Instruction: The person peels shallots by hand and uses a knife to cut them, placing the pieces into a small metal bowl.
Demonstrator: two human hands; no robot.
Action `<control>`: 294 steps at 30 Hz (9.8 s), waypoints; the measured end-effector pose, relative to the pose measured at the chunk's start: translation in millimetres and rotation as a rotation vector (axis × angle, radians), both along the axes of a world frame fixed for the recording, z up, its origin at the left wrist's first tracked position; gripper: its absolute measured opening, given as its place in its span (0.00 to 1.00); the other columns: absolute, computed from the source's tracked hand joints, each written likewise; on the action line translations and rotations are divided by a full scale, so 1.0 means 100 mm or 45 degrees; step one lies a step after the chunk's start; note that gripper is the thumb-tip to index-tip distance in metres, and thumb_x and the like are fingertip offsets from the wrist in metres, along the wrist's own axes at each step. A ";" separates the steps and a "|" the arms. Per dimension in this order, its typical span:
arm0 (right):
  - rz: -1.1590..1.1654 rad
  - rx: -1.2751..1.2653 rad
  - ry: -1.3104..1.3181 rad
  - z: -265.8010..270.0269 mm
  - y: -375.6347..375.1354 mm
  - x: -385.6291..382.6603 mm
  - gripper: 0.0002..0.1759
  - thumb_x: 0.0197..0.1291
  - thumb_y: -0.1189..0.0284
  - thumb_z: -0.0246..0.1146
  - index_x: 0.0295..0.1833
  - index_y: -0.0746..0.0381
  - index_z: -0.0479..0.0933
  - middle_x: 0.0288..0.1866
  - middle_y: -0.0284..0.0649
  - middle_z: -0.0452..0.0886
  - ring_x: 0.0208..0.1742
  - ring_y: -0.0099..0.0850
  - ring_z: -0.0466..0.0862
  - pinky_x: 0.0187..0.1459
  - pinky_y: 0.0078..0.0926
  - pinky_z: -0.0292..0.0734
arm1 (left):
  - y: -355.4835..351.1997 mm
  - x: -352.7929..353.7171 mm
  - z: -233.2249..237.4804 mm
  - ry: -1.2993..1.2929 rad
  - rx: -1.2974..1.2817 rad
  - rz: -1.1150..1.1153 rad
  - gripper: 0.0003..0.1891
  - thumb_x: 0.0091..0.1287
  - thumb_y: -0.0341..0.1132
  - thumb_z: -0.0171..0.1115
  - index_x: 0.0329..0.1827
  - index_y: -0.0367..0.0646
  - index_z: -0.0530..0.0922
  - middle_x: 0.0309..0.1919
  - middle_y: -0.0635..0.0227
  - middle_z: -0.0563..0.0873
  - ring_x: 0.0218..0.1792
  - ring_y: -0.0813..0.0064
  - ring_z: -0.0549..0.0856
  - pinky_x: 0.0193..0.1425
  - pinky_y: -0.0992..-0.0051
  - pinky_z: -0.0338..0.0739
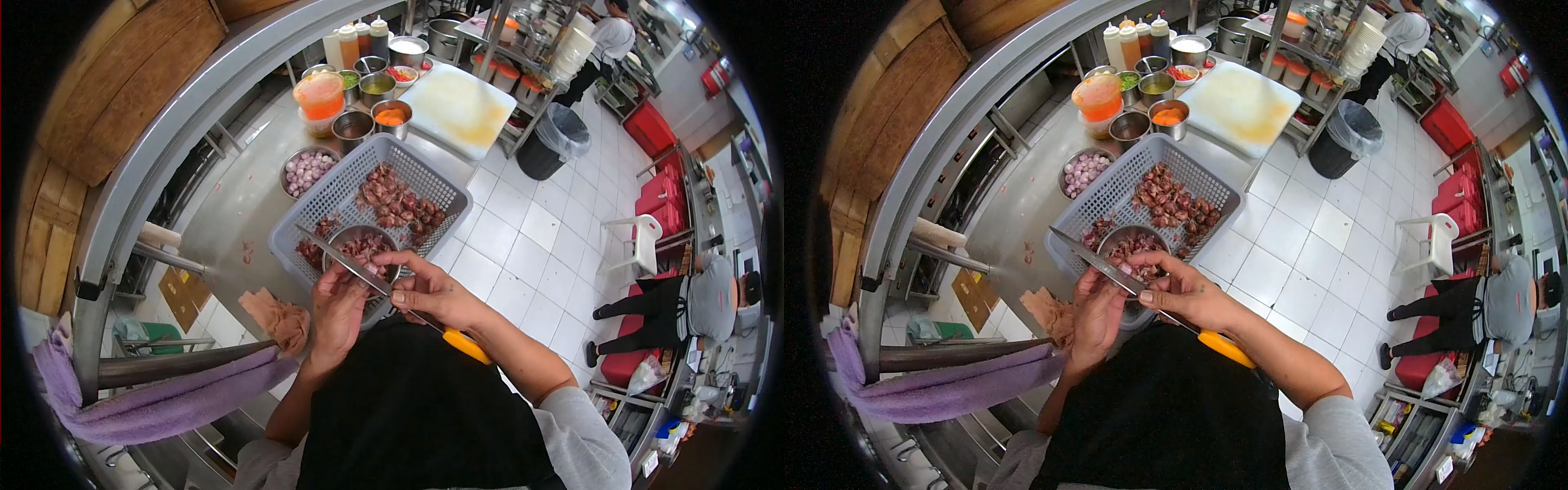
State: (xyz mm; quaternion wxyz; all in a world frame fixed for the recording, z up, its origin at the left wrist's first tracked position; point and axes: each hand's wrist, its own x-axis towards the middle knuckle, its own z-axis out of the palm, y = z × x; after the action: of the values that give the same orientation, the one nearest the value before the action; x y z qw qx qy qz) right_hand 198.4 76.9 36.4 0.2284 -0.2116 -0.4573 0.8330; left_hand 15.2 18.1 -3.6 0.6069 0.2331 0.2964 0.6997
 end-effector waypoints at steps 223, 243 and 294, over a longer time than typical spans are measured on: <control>-0.480 -0.295 -0.131 -0.58 -0.09 0.73 0.19 0.73 0.66 0.59 0.65 0.62 0.72 0.32 0.31 0.73 0.31 0.19 0.72 0.28 0.17 0.67 | 2.15 -0.61 -0.85 1.139 -0.356 -0.525 0.06 0.73 0.29 0.53 0.49 0.42 0.75 0.30 0.70 0.79 0.24 0.80 0.78 0.23 0.77 0.71; -0.421 -0.235 -0.120 -0.50 0.03 0.64 0.22 0.71 0.64 0.62 0.67 0.57 0.71 0.36 0.28 0.75 0.33 0.18 0.73 0.29 0.15 0.68 | 1.88 -0.62 -0.74 0.859 -0.198 -0.387 0.16 0.70 0.23 0.61 0.58 0.33 0.71 0.45 0.60 0.81 0.53 0.64 0.85 0.56 0.72 0.81; -0.377 0.339 -0.057 -0.08 0.06 -0.24 0.21 0.65 0.76 0.68 0.57 0.60 0.65 0.38 0.32 0.79 0.40 0.16 0.76 0.39 0.18 0.69 | 0.22 0.03 -0.10 0.166 0.089 0.119 0.16 0.69 0.22 0.60 0.59 0.33 0.75 0.53 0.62 0.82 0.53 0.71 0.82 0.62 0.68 0.76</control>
State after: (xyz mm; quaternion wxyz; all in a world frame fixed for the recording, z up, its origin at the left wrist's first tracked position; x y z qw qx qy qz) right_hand 174.5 82.6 27.9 0.3641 -0.2629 -0.5322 0.7177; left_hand 18.4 40.3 -13.9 0.5443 0.2851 0.3212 0.7206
